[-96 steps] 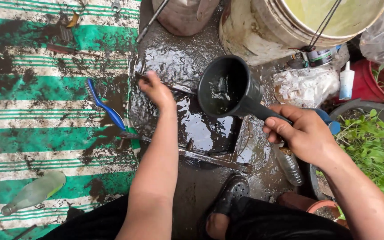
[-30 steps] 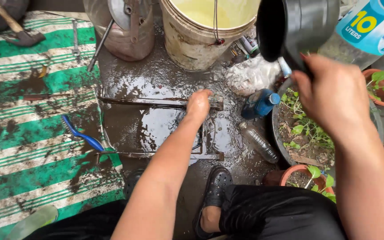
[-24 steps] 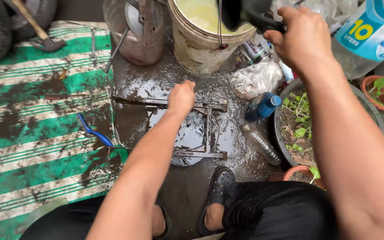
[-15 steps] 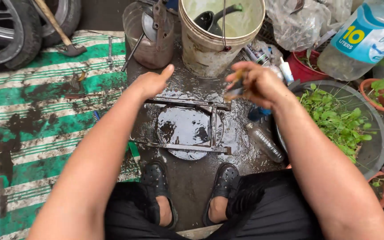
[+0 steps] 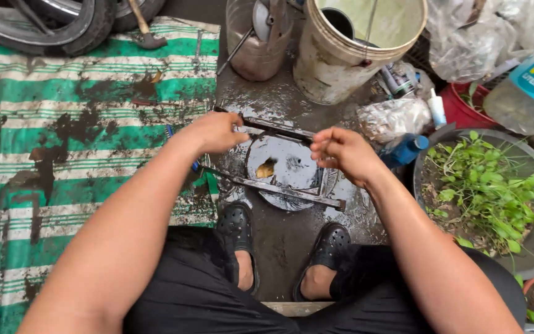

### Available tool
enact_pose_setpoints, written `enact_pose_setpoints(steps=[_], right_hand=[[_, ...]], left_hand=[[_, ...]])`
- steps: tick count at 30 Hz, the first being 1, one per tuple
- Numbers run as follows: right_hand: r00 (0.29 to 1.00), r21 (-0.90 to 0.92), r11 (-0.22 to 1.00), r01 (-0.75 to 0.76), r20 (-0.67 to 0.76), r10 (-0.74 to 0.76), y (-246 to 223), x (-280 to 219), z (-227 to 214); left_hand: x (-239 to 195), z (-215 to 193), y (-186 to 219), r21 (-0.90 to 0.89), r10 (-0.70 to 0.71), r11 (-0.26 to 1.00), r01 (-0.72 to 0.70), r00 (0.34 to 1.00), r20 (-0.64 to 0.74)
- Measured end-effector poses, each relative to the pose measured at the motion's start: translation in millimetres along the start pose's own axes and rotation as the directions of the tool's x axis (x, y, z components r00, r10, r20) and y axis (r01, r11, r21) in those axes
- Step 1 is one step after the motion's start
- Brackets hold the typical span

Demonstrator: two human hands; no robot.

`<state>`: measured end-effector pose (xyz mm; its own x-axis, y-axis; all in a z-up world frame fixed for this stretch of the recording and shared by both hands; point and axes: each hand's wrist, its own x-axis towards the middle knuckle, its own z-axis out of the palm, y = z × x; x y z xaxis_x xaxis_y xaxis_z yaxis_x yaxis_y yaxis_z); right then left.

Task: The person pours water from a black plastic scoop onto a long metal part and a metal tray, then scrubs the parts with a blue brush. They repeatedly rinse the parts and the tray with water from the scoop, wiping away dirt and debris.

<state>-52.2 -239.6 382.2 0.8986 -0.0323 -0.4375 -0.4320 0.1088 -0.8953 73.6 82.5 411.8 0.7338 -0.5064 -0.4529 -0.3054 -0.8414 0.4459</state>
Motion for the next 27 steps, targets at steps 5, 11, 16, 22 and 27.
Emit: enact_pose_setpoints(steps=[5,11,16,22,27], right_hand=[[0.997,-0.884,0.461,0.075,0.083,-0.004,120,89,-20],[0.999,-0.960,0.278,-0.014,-0.024,-0.032,224,171,34],[0.998,-0.992,0.120,0.034,0.039,0.041,201,167,97],[0.984,-0.930,0.351,0.105,0.047,-0.171,197,159,114],[0.653,-0.513,0.407,0.756,0.548,-0.522,146,132,182]], left_hand=[[13,3,-73,0.070,-0.145,0.987,0.145,0.989,-0.011],[-40,-58,-39,-0.157,-0.121,0.982,0.109,0.990,-0.070],[-53,-70,-51,-0.393,-0.186,0.917,0.070,0.947,-0.263],[-13,94,-103,-0.693,-0.421,0.698,0.183,0.887,-0.189],[58,193,-112,-0.963,-0.601,-0.205,0.176,0.753,0.266]])
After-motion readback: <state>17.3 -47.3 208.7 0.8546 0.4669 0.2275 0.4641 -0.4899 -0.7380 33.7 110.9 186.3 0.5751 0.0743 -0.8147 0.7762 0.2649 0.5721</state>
